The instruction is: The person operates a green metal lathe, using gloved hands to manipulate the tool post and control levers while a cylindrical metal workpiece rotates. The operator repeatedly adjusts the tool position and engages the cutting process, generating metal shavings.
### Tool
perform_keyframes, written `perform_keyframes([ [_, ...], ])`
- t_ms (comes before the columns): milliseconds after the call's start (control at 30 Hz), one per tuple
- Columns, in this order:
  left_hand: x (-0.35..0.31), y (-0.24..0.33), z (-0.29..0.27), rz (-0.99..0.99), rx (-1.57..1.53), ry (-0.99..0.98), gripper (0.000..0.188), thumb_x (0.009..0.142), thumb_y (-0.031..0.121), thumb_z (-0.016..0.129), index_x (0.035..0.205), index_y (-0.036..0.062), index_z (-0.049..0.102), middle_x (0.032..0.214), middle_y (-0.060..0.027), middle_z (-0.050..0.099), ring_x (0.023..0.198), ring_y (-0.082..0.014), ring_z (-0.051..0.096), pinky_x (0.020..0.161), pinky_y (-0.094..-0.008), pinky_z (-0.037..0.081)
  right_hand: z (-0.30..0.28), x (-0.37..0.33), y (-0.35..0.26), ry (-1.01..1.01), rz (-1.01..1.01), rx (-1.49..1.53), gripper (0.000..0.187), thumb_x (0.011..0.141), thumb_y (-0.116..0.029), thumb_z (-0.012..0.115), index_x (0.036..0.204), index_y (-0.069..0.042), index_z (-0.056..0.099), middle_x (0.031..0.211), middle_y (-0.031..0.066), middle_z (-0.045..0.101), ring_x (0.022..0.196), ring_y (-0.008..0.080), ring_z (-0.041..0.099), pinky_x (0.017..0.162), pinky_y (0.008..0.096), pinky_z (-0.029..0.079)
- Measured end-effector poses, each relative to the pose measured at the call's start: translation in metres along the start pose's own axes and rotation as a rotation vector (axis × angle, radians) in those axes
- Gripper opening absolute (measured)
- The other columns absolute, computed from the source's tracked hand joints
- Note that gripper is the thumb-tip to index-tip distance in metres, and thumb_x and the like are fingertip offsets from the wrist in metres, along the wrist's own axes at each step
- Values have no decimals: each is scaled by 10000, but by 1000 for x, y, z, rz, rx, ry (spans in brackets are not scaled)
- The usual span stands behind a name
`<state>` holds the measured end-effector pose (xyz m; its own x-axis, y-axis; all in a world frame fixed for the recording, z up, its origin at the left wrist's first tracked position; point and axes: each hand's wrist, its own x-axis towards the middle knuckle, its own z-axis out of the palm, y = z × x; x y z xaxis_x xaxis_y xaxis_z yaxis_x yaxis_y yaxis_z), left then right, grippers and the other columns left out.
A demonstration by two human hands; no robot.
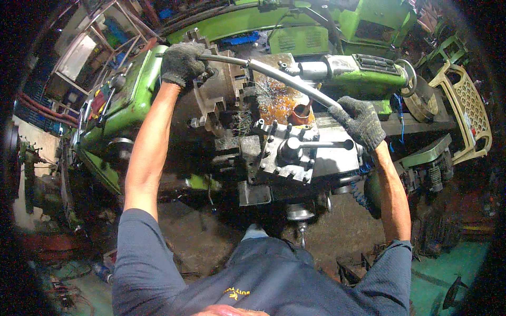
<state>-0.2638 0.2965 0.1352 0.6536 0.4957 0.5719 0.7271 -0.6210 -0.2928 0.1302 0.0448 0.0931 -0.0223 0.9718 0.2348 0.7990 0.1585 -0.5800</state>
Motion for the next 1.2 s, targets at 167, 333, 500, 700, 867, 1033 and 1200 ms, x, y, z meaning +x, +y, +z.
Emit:
perform_keyframes([
  [167, -7, -1, 3, 9, 2, 29, 164, 753, 309, 614, 752, 152, 664, 753, -123, 662, 725, -344, 657, 664, -470, 521, 3, 6, -11, 1, -12, -24, 334, 944, -331, 687, 982, 1, 685, 751, 157, 665, 662, 192, 605, 657, 369, 504],
  [333, -3, 4, -8, -13, 4, 77, 170, 737, 314, 614, 788, 174, 696, 774, -111, 687, 713, -339, 671, 638, -468, 529, -5, 19, -20, 135, -97, -55, 343, 902, -349, 726, 978, -16, 691, 762, 160, 686, 644, 261, 666, 610, 391, 505],
  [500, -9, 6, 8, -96, -10, 106, 182, 743, 312, 587, 761, 173, 703, 743, -119, 693, 697, -333, 687, 633, -505, 519, -15, 38, -10, 256, -277, -482, 326, 881, -388, 720, 1028, -97, 709, 799, 163, 679, 760, 355, 688, 658, 414, 523],
  [700, 8, -4, 21, -55, -3, 86, 212, 752, 371, 609, 766, 188, 715, 738, -104, 690, 669, -333, 681, 616, -485, 523, -8, 62, 2, 131, -119, -288, 371, 892, -380, 708, 1127, -93, 713, 977, 189, 712, 850, 355, 701, 747, 419, 543],
  [867, 20, -15, 21, -25, -62, 33, 197, 744, 345, 600, 779, 198, 726, 728, -98, 698, 658, -318, 687, 597, -483, 521, 5, 85, -28, 44, 19, -286, 308, 906, -140, 650, 1180, -2, 672, 1009, 145, 749, 911, 166, 693, 820, 342, 539],
  [1033, 35, -21, 13, 71, -141, -13, 242, 706, 339, 620, 808, 174, 766, 762, -115, 722, 711, -321, 716, 603, -481, 527, 12, 79, -29, 0, 62, -311, 482, 968, -441, 605, 1175, -11, 674, 914, 191, 726, 853, 285, 712, 787, 385, 530],
  [1200, 40, -41, 22, 75, -271, -22, 271, 723, 316, 609, 860, 174, 796, 862, -116, 751, 789, -305, 733, 620, -481, 529, 18, 79, -61, 101, 140, -435, 527, 990, -479, 555, 1169, 1, 675, 960, 194, 728, 878, 280, 697, 816, 388, 518],
])
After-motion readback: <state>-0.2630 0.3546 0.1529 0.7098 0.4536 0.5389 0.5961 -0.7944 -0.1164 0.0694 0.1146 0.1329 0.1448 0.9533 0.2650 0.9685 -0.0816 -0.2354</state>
